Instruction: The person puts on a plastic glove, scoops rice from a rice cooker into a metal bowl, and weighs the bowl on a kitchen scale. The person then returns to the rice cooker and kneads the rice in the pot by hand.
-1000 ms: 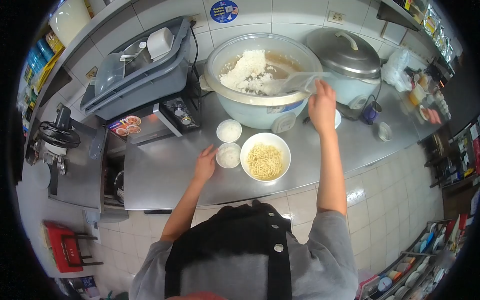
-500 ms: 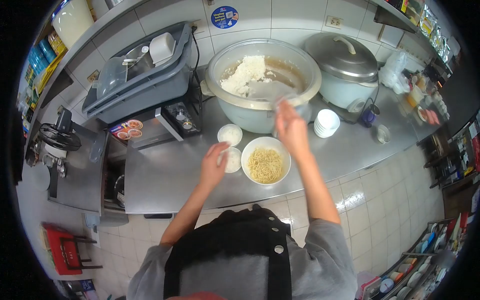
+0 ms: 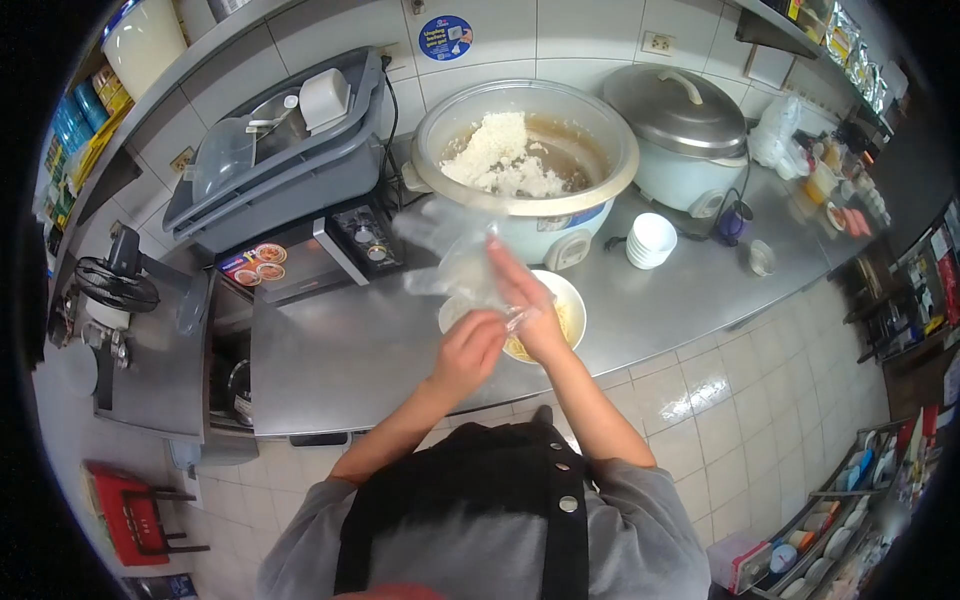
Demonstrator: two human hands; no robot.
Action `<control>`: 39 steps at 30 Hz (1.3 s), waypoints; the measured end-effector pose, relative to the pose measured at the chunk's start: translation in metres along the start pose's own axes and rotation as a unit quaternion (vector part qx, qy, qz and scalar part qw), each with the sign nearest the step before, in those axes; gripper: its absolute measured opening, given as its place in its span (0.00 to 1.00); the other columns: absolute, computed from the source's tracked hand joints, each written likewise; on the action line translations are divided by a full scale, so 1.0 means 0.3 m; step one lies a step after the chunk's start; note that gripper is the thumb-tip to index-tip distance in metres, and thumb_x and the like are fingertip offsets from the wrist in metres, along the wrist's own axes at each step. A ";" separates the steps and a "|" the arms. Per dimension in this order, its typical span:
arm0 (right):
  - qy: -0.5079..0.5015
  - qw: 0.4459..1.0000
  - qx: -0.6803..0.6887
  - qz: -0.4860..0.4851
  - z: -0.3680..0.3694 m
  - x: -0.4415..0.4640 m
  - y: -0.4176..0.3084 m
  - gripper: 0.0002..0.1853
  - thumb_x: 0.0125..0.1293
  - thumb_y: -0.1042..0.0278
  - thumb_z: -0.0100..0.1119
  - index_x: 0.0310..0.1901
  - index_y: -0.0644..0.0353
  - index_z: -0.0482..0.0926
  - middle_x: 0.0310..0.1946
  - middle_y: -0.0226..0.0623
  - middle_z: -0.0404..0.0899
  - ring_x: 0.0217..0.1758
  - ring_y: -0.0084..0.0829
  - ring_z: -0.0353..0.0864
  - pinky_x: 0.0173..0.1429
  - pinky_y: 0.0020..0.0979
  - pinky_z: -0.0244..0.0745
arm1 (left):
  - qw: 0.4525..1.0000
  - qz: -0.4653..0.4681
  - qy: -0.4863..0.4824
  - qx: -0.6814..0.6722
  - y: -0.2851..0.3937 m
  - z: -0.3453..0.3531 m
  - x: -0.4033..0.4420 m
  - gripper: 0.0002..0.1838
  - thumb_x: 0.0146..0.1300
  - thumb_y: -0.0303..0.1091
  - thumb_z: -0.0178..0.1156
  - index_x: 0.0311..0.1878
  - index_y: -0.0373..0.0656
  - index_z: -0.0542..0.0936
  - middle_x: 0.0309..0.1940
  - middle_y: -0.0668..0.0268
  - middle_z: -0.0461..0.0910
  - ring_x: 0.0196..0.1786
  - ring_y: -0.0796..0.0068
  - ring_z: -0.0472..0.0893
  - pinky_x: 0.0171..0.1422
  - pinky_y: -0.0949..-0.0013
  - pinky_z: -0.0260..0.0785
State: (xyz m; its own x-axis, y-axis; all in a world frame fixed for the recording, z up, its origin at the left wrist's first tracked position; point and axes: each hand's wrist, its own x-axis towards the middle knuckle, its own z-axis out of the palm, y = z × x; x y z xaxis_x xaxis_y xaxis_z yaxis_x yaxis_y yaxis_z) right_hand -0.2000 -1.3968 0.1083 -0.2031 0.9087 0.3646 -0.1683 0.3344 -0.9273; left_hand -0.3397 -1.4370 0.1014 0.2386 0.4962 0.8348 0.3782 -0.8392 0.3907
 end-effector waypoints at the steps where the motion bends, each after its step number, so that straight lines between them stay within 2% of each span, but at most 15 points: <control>1: 0.006 1.000 0.004 0.006 0.004 0.018 0.000 0.29 0.70 0.64 0.53 0.71 0.61 0.62 0.74 0.42 0.57 0.77 0.35 0.55 0.77 0.32 0.49 | 1.000 0.004 -0.007 0.007 0.011 -0.002 -0.007 0.09 0.52 0.18 0.64 0.38 0.37 0.78 0.38 0.59 0.78 0.37 0.58 0.80 0.39 0.62 0.73; 5: 0.040 0.995 0.050 -0.073 0.035 0.067 -0.001 0.28 0.74 0.63 0.49 0.71 0.66 0.61 0.72 0.43 0.60 0.77 0.37 0.56 0.78 0.37 0.47 | 0.999 0.007 -0.021 0.036 0.027 -0.025 0.002 0.11 0.51 0.18 0.65 0.39 0.37 0.79 0.38 0.60 0.78 0.37 0.59 0.79 0.38 0.63 0.72; 7: 0.014 0.990 -0.062 -0.126 0.009 0.072 -0.005 0.29 0.74 0.57 0.49 0.70 0.66 0.61 0.70 0.44 0.63 0.76 0.38 0.57 0.78 0.38 0.48 | 0.998 -0.003 0.037 0.051 0.034 -0.016 0.022 0.11 0.51 0.18 0.65 0.40 0.37 0.80 0.37 0.60 0.78 0.36 0.60 0.78 0.38 0.64 0.72; 12: -0.053 0.996 -0.057 -0.052 -0.064 0.071 0.023 0.35 0.72 0.48 0.51 0.73 0.60 0.58 0.72 0.47 0.58 0.75 0.37 0.56 0.77 0.38 0.47 | 0.995 -0.010 0.068 0.068 0.047 0.085 0.103 0.15 0.53 0.22 0.66 0.45 0.41 0.80 0.41 0.61 0.77 0.40 0.61 0.78 0.41 0.64 0.72; 14: -0.034 0.984 0.161 -0.067 -0.103 0.108 0.017 0.41 0.70 0.38 0.49 0.75 0.59 0.53 0.75 0.45 0.53 0.77 0.39 0.53 0.77 0.36 0.46 | 0.994 -0.004 0.079 0.073 0.051 0.154 0.125 0.17 0.53 0.23 0.66 0.48 0.42 0.79 0.42 0.61 0.77 0.40 0.61 0.79 0.42 0.64 0.73; 15: -0.048 0.980 0.178 -0.081 -0.135 0.127 0.008 0.47 0.67 0.29 0.44 0.77 0.52 0.46 0.77 0.42 0.48 0.78 0.42 0.50 0.78 0.43 0.44 | 0.993 0.000 0.087 0.074 0.046 0.191 0.132 0.19 0.53 0.24 0.68 0.50 0.42 0.78 0.44 0.60 0.76 0.43 0.61 0.78 0.43 0.64 0.72; 19: 0.011 0.957 0.288 -0.014 -0.251 0.151 -0.087 0.47 0.64 0.22 0.35 0.78 0.39 0.40 0.78 0.37 0.45 0.78 0.47 0.49 0.76 0.55 0.46 | 0.996 0.001 0.038 0.077 0.030 0.315 0.188 0.23 0.52 0.22 0.68 0.53 0.40 0.77 0.45 0.58 0.78 0.43 0.58 0.79 0.45 0.62 0.73; 27: 0.069 0.912 0.404 0.027 -0.555 0.247 -0.127 0.41 0.68 0.25 0.29 0.77 0.38 0.44 0.77 0.38 0.48 0.77 0.50 0.52 0.73 0.58 0.53 | 0.987 0.097 -0.125 -0.006 0.037 0.527 0.266 0.26 0.51 0.23 0.60 0.57 0.40 0.77 0.45 0.61 0.79 0.43 0.63 0.80 0.46 0.63 0.74; 32: 0.027 0.932 0.361 0.024 -0.648 0.374 -0.131 0.44 0.67 0.23 0.27 0.77 0.39 0.41 0.77 0.41 0.46 0.76 0.48 0.54 0.73 0.55 0.56 | 0.966 0.099 -0.240 -0.020 0.030 0.589 0.281 0.28 0.55 0.27 0.58 0.62 0.43 0.75 0.46 0.63 0.80 0.49 0.66 0.79 0.50 0.66 0.73; 34: 0.003 0.948 0.316 -0.031 -0.675 0.467 -0.144 0.42 0.69 0.28 0.37 0.77 0.40 0.40 0.77 0.41 0.45 0.75 0.47 0.55 0.73 0.53 0.57 | 0.961 0.094 -0.256 0.038 -0.007 0.589 0.293 0.28 0.55 0.29 0.61 0.63 0.45 0.76 0.50 0.61 0.80 0.55 0.66 0.78 0.55 0.68 0.72; 35: 0.002 0.947 0.319 -0.028 -0.686 0.521 -0.162 0.42 0.69 0.28 0.37 0.77 0.40 0.40 0.77 0.41 0.45 0.75 0.47 0.55 0.73 0.53 0.57 | 0.970 0.012 -0.241 0.017 -0.023 0.562 0.327 0.27 0.55 0.30 0.61 0.61 0.46 0.77 0.52 0.60 0.80 0.57 0.65 0.78 0.58 0.66 0.72; 36: 0.019 0.975 0.216 -0.056 -0.698 0.583 -0.187 0.41 0.70 0.33 0.41 0.77 0.43 0.44 0.76 0.43 0.49 0.75 0.46 0.57 0.73 0.49 0.57 | 0.972 -0.070 -0.224 -0.005 -0.051 0.519 0.374 0.25 0.55 0.30 0.62 0.60 0.47 0.79 0.54 0.59 0.80 0.58 0.63 0.78 0.60 0.65 0.71; 37: 0.035 0.990 0.110 -0.083 -0.708 0.648 -0.205 0.40 0.71 0.37 0.44 0.77 0.46 0.47 0.74 0.44 0.54 0.74 0.44 0.59 0.74 0.45 0.58 | 0.956 -0.193 -0.136 -0.174 -0.103 0.464 0.413 0.22 0.62 0.31 0.61 0.60 0.47 0.75 0.54 0.58 0.80 0.57 0.55 0.78 0.61 0.57 0.71; 38: 0.013 0.997 0.033 -0.064 -0.721 0.722 -0.211 0.39 0.69 0.40 0.49 0.75 0.48 0.52 0.73 0.44 0.57 0.74 0.42 0.59 0.74 0.43 0.57 | 0.996 0.007 -0.091 0.005 -0.230 0.395 0.452 0.18 0.60 0.24 0.60 0.55 0.46 0.78 0.47 0.57 0.83 0.56 0.53 0.79 0.59 0.57 0.72; 39: -0.010 0.998 -0.047 -0.045 -0.730 0.786 -0.217 0.38 0.68 0.43 0.54 0.74 0.51 0.56 0.71 0.44 0.61 0.74 0.40 0.60 0.75 0.41 0.56 | 0.988 -0.036 0.043 0.142 -0.215 0.335 0.530 0.14 0.59 0.22 0.59 0.50 0.43 0.78 0.49 0.56 0.82 0.56 0.54 0.79 0.57 0.58 0.72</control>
State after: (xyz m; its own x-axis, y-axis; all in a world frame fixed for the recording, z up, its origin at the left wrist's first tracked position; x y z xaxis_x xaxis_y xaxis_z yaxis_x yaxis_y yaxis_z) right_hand -0.0257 -1.1494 0.2359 -0.2111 0.8694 0.4468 -0.0965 0.4363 -0.8946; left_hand -0.2362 -1.2817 0.1698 0.1290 0.5217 0.8433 0.6297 -0.7001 0.3368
